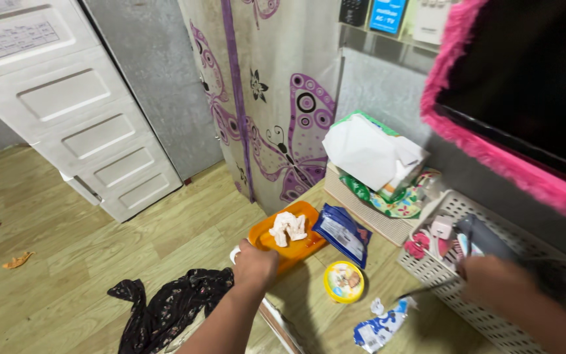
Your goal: The person organizes a cluttered bedroom by sorting items into containers and arranging bedding. They place tissues into an orange container, move a white basket, hang a mesh bag, and fold a red blanket. They then arrange pillows and stuffed toys on the bed, put items into a black basket, and place a small box on a cabinet.
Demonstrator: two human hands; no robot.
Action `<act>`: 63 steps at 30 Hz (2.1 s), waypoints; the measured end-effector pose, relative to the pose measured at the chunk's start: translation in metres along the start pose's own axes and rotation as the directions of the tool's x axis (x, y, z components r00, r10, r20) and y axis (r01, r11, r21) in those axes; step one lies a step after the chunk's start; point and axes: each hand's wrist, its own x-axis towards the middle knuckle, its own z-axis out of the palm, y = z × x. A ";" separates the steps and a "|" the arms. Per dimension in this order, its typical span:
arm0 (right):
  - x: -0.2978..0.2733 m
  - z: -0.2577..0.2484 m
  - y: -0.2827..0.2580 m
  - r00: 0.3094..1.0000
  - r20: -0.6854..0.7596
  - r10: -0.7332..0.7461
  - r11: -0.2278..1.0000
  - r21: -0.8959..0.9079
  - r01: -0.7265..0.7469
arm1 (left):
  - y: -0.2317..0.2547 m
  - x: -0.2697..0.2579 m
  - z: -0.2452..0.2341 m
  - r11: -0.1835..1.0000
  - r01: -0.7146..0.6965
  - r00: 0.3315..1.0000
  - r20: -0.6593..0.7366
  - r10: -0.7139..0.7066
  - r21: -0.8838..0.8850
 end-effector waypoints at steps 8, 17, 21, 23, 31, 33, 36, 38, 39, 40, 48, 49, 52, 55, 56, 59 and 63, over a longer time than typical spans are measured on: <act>-0.039 0.027 0.039 0.985 -0.170 -0.010 0.983 0.178 0.041 | 0.007 -0.087 -0.013 0.994 -0.098 0.991 -0.091 0.094 -0.039; -0.131 -0.023 0.029 0.912 -0.360 -0.196 0.883 0.340 0.324 | -0.019 -0.198 0.035 0.907 -0.116 0.978 0.111 0.175 -0.406; -0.154 -0.019 0.021 0.881 -0.379 -0.284 0.725 0.517 0.456 | -0.020 -0.259 0.062 0.745 0.182 0.852 0.482 0.207 -0.641; -0.161 -0.016 0.013 0.862 -0.357 -0.359 0.493 0.712 0.500 | -0.025 -0.291 0.076 0.619 0.354 0.748 0.610 0.263 -0.701; -0.165 0.004 0.015 0.790 -0.122 -0.600 -0.111 0.991 0.069 | -0.038 -0.346 0.089 0.483 0.464 0.663 0.653 0.367 -0.742; -0.159 0.020 0.026 0.756 -0.118 -0.644 -0.189 0.982 -0.007 | -0.034 -0.344 0.088 0.552 0.436 0.694 0.656 0.297 -0.711; -0.142 0.048 0.043 0.763 -0.038 -0.645 -0.259 0.950 -0.172 | -0.024 -0.341 0.093 0.668 0.360 0.738 0.637 0.224 -0.651; -0.125 0.067 0.055 0.817 0.050 -0.575 -0.328 0.900 -0.286 | -0.017 -0.339 0.095 0.758 0.255 0.771 0.600 0.216 -0.601; -0.118 0.076 0.062 0.834 0.098 -0.543 -0.363 0.869 -0.338 | -0.015 -0.338 0.097 0.791 0.212 0.762 0.603 0.234 -0.574; -0.114 0.087 0.069 0.860 0.116 -0.497 -0.379 0.863 -0.335 | -0.013 -0.337 0.099 0.822 0.167 0.753 0.608 0.250 -0.545; -0.122 0.088 0.092 0.993 0.120 0.014 -0.137 0.984 -0.117 | -0.019 -0.341 0.100 0.930 0.117 0.717 0.677 0.164 -0.349; -0.133 0.087 0.090 0.992 0.099 0.081 -0.127 0.988 -0.088 | -0.022 -0.345 0.100 0.930 0.148 0.709 0.692 0.137 -0.335; -0.170 0.100 0.076 0.969 0.028 0.246 -0.025 0.999 -0.023 | -0.026 -0.349 0.106 0.892 0.279 0.660 0.746 0.091 -0.356; -0.195 0.125 0.071 0.952 -0.025 0.307 0.031 0.999 0.017 | -0.029 -0.351 0.112 0.841 0.384 0.634 0.771 0.060 -0.381; -0.194 0.130 0.070 0.951 -0.020 0.309 -0.066 0.997 0.043 | -0.028 -0.353 0.112 0.824 0.413 0.631 0.774 0.047 -0.387; -0.177 0.135 0.080 0.952 -0.029 0.306 -0.134 0.988 0.073 | -0.025 -0.361 0.104 0.864 0.318 0.652 0.752 0.100 -0.390; -0.153 0.124 0.098 0.968 0.188 0.165 -0.372 0.921 -0.115 | -0.007 -0.367 0.095 0.807 0.102 0.880 0.431 0.200 -0.582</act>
